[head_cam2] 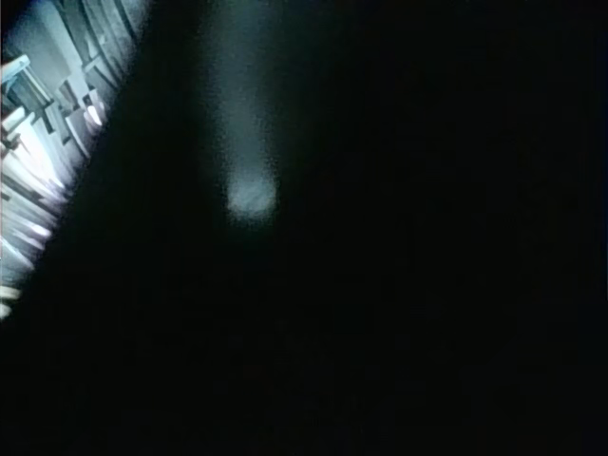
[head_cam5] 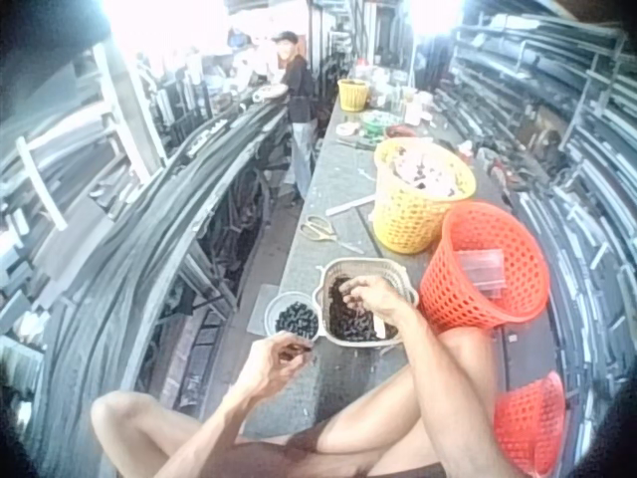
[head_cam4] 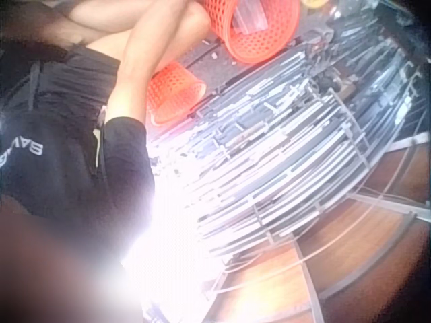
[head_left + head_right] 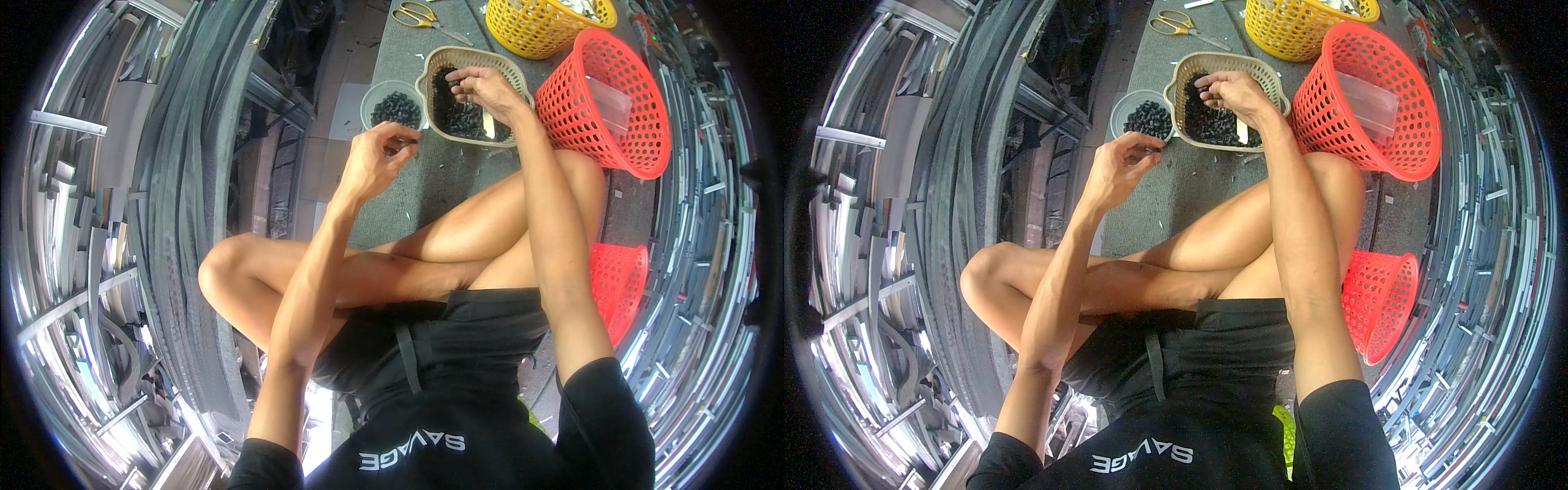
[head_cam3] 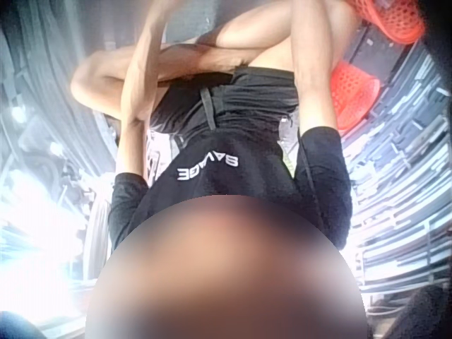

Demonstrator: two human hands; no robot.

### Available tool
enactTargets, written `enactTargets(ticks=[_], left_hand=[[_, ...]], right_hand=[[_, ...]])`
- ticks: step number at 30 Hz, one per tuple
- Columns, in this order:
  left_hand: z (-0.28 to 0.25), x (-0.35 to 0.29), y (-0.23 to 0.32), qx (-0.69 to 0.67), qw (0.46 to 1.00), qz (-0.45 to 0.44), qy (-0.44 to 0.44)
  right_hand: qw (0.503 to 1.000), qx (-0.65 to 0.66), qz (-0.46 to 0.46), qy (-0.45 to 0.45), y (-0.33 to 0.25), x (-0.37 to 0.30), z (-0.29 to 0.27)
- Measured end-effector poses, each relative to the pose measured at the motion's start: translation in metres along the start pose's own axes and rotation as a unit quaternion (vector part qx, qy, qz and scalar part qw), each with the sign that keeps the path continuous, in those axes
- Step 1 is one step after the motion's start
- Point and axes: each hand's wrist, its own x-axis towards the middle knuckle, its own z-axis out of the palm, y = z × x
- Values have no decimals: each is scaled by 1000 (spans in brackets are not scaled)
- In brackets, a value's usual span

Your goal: The person sits cross-legged on the floor and repeatedly picks small black fasteners from a container, inspects them, and places them into a smaller bowl. The person handles the fasteners one at a time throughout the clip.

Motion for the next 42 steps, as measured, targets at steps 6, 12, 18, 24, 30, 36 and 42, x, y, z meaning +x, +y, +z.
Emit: enactTargets(ticks=[6, 12, 18, 24, 30, 36, 42], left_hand=[[0, 0, 2, 6, 1000, -8, -5], [0, 0, 2, 6, 1000, -8, -3], [1, 0, -1, -11, 1000, -5, 8], [-1, 6, -9, -150, 986, -35, 64], [-10, 7, -7, -224, 966, -15, 129], [-9, 8, -1, -232, 960, -19, 157], [-11, 8, 0, -213, 960, -13, 182]], right_hand=[[1000, -14, -7, -18, -10, -7, 3], [999, -49, -19, -2, -6, 0, -2], [989, -97, -103, 31, -4, 0, 0], [988, -46, -147, -27, -27, -23, 40], [953, -197, -224, -54, -36, -46, 88], [960, -171, -215, -48, -36, -48, 90], [966, -137, -203, -80, -40, -52, 89]])
